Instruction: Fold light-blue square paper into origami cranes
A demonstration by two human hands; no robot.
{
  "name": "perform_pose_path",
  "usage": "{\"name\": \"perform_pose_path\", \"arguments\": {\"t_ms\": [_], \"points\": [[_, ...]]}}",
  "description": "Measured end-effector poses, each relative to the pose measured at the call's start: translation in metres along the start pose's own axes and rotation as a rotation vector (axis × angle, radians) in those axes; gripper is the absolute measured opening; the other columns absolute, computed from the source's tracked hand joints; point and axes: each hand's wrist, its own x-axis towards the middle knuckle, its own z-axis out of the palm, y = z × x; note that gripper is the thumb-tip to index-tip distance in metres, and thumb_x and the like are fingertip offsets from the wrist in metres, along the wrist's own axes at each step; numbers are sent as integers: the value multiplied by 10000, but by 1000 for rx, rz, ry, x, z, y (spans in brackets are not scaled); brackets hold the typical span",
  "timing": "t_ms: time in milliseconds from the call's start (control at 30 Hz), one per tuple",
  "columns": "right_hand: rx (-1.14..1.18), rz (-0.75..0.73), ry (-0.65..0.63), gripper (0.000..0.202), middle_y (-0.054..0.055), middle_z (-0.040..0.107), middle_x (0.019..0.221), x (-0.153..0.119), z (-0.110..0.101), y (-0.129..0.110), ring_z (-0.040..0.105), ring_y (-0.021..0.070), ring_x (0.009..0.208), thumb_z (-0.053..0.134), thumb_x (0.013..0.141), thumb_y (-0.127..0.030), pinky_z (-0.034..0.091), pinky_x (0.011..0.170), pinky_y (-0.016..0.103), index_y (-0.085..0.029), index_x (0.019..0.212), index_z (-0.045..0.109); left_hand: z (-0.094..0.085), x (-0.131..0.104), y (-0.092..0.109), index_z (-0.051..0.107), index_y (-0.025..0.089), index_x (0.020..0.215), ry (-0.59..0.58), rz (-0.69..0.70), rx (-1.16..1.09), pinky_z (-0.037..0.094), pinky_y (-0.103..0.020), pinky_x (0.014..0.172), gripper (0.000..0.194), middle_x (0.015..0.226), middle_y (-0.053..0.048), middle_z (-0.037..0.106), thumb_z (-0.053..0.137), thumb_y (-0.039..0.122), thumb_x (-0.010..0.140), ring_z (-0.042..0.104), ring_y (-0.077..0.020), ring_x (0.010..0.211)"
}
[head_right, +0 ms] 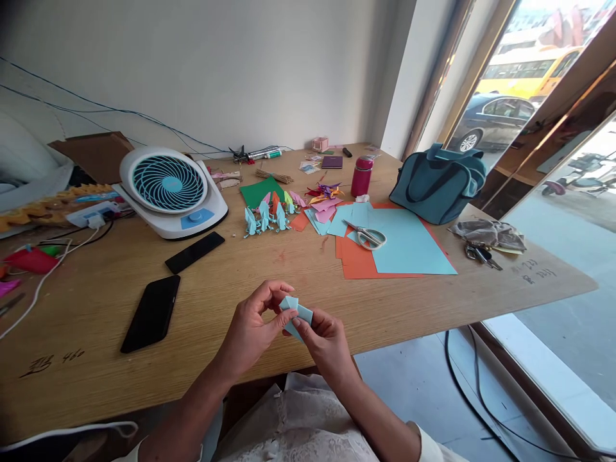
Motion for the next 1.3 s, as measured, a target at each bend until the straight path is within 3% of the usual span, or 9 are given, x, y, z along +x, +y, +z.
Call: {"name": "perform_pose_path", "arguments": {"t_ms": [200,367,467,633,800,967,1300], "points": [[-9,-25,-31,262,13,648,688,-1,1,-2,553,159,675,762,783,-452,451,664,281,-193,753,736,-1,3,4,642,228,1038,10,29,29,526,-217,667,235,841,23,657,677,166,814,596,-114,748],[-26,-72,48,286,-1,582,657,-2,2,4,476,133,639,736,814,-452,404,618,256,-183,731,684,0,3,1,688,214,957,-15,35,2,520,-234,687,180,870,0,670,693,155,788,585,-128,757],[-31,-91,92,307,-4,557,656,-3,3,6,444,128,637,735,813,-455,395,612,250,-179,708,651,1,2,-4,688,187,815,-34,15,-46,508,-237,669,75,793,-4,617,732,240,785,577,-131,724],[-48,-112,48,281,-15,530,652,-2,2,6,414,116,630,732,822,-426,384,601,237,-176,717,657,0,0,-10,668,166,745,-70,-50,-135,482,-236,649,243,764,-8,581,750,389,796,570,-132,708],[-65,-126,12,274,-21,517,643,-3,-2,9,403,109,626,735,829,-386,356,588,228,-175,692,628,-4,-2,-10,650,167,696,-56,35,-83,433,-225,656,231,724,5,581,766,338,801,536,-119,698],[-108,-144,18,273,-11,549,659,-5,-8,14,439,120,653,731,833,-391,362,621,241,-175,695,634,-5,-3,-11,711,183,775,-117,122,-93,428,-223,669,120,773,-1,611,778,281,797,540,-121,723],[-178,-137,1,246,0,594,680,-7,-10,16,486,136,681,722,843,-375,393,654,248,-174,715,661,-6,-4,-12,687,169,747,-136,90,-84,410,-224,667,143,745,9,585,760,273,812,534,-114,708]]}}
